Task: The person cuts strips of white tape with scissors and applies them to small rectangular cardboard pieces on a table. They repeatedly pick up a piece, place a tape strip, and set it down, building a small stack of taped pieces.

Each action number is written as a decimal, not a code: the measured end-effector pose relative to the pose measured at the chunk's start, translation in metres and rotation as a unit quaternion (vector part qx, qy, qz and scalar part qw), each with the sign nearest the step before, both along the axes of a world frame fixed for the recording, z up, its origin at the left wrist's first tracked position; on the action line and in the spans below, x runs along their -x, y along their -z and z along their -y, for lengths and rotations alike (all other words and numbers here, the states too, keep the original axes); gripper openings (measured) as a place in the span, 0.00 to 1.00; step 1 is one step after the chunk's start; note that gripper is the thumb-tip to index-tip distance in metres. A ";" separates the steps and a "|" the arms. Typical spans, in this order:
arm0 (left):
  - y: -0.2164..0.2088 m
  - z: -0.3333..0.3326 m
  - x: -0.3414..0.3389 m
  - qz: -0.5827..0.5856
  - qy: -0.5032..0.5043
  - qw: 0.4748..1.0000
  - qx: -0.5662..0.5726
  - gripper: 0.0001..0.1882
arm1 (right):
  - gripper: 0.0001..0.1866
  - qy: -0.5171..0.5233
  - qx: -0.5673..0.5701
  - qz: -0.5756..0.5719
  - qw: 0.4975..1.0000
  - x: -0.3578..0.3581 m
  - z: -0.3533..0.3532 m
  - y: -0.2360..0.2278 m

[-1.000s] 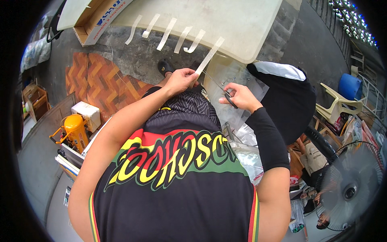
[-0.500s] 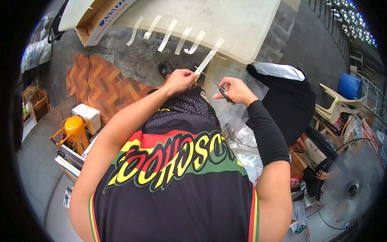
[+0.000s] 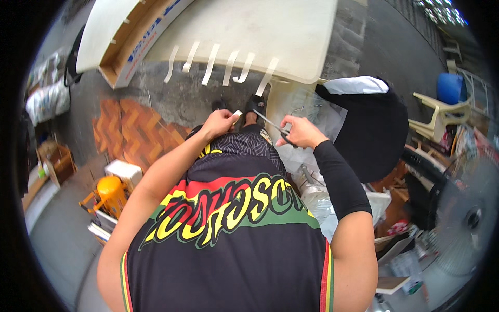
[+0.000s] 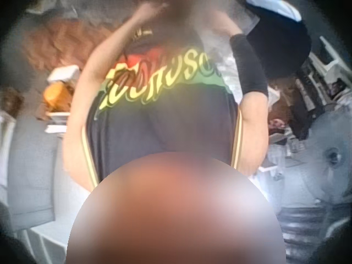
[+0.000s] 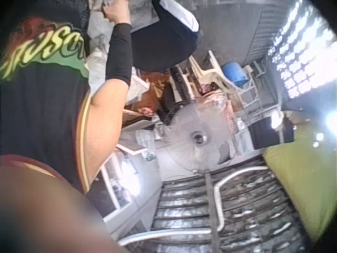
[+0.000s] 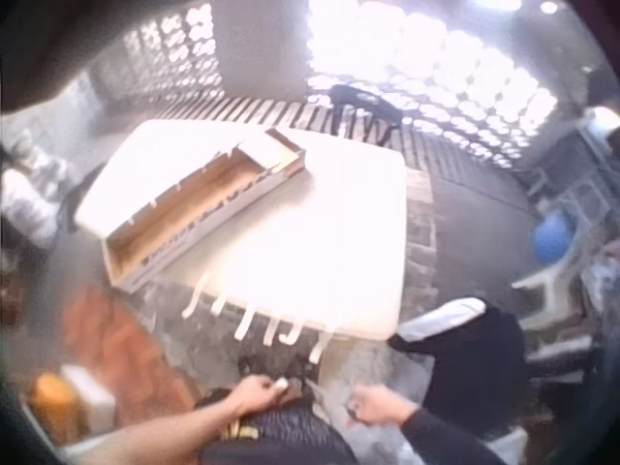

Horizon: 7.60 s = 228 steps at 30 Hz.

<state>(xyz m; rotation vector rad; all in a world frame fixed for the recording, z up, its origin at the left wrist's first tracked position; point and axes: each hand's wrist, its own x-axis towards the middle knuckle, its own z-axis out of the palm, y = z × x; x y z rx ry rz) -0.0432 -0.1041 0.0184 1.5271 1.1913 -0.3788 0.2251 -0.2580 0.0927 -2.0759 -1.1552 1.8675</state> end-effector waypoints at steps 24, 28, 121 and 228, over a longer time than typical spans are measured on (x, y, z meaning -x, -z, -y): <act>-0.073 0.210 -0.134 0.476 0.774 0.354 -0.220 0.11 | 0.29 0.700 0.130 0.543 0.444 0.360 0.339 0.021; -0.082 0.360 -0.120 0.456 0.850 0.156 -0.215 0.12 | 0.24 0.706 0.164 0.507 0.466 0.376 0.405 0.016; -0.123 -0.308 -0.117 0.215 -0.058 0.935 -0.275 0.26 | 0.15 0.474 -0.204 0.190 0.835 0.090 -0.162 -0.050; -0.058 -0.137 -0.239 0.022 0.072 0.986 -0.148 0.20 | 0.13 0.524 -0.131 0.265 0.799 -0.049 -0.065 0.020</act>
